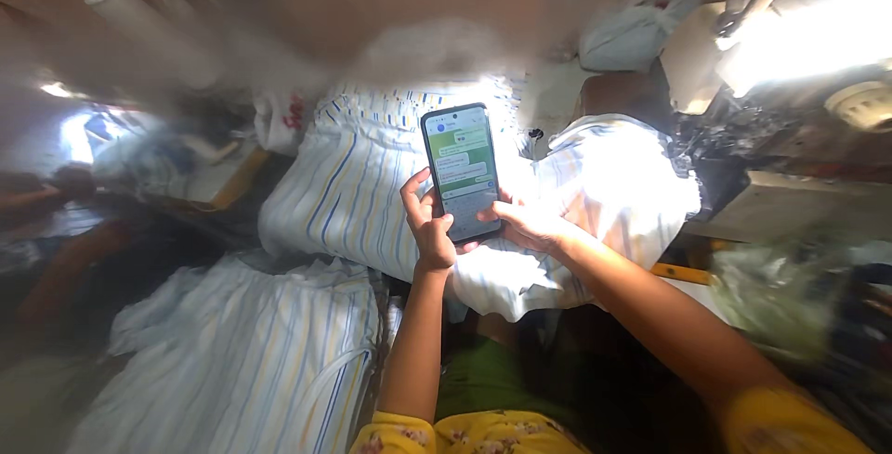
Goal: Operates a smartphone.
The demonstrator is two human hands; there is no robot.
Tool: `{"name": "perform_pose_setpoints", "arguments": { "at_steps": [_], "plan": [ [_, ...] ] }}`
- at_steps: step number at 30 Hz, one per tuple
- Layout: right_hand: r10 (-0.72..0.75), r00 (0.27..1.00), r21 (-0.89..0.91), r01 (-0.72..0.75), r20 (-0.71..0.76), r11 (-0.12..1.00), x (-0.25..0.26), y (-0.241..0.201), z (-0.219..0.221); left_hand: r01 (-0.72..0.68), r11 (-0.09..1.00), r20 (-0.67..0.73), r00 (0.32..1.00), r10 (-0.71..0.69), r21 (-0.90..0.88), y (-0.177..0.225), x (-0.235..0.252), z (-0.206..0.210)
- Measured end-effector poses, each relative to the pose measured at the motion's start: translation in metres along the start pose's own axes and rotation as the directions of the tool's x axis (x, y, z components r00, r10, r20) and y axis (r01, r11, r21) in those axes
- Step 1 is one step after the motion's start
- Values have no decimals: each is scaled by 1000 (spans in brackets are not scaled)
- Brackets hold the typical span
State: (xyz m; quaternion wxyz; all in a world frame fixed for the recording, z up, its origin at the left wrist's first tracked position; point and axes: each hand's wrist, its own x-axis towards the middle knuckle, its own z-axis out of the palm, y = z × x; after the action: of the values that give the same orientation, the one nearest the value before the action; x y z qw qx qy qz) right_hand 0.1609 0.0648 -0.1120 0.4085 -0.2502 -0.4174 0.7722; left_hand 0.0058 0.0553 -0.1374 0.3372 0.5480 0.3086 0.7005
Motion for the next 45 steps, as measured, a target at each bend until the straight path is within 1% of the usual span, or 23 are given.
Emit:
{"name": "perform_pose_setpoints", "arguments": {
  "at_steps": [3,6,9,10,12,15,18,21,27,31,34,37,39,45],
  "plan": [
    [-25,1000,-1,25,2,1000,1,2,-1,-29,1000,12,999,29,-2,-2,0,0],
    [-45,998,-6,45,-39,999,2,4,3,-80,997,47,996,79,16,-4,0,-1],
    [-50,993,-30,47,-103,998,3,6,6,-72,997,49,996,71,25,-5,0,-1],
    [-51,993,-22,49,-103,999,3,6,7,-64,997,46,997,62,31,-4,0,-1],
    [-54,998,-19,53,-40,998,2,6,3,-51,998,31,998,50,45,-3,0,-1],
    [-45,998,-85,48,40,995,1,6,-4,-25,998,5,1000,25,49,-2,0,0],
    [-22,999,-108,25,26,994,1,6,-5,-10,999,0,1000,10,39,-2,1,-1],
    [-29,999,-81,32,32,996,2,7,-6,-18,1000,4,1000,18,20,-3,1,-1],
    [-6,1000,-12,6,16,1000,2,3,-4,27,1000,-11,1000,-27,8,-1,1,0],
    [40,999,35,-40,3,999,2,0,-3,14,999,-2,1000,-15,-32,-1,2,-1],
    [63,998,27,-63,4,998,2,-1,-3,15,998,-7,1000,-15,-60,-2,3,-2],
    [11,998,28,-13,66,1000,4,3,-7,18,998,-12,1000,-18,-54,-1,2,-1],
    [-12,996,-9,13,92,1000,3,3,-8,16,999,-9,1000,-16,-48,-2,2,-1],
    [-3,999,-52,5,32,999,3,4,-6,-9,997,31,999,11,-79,-3,2,-3]
  ]
}}
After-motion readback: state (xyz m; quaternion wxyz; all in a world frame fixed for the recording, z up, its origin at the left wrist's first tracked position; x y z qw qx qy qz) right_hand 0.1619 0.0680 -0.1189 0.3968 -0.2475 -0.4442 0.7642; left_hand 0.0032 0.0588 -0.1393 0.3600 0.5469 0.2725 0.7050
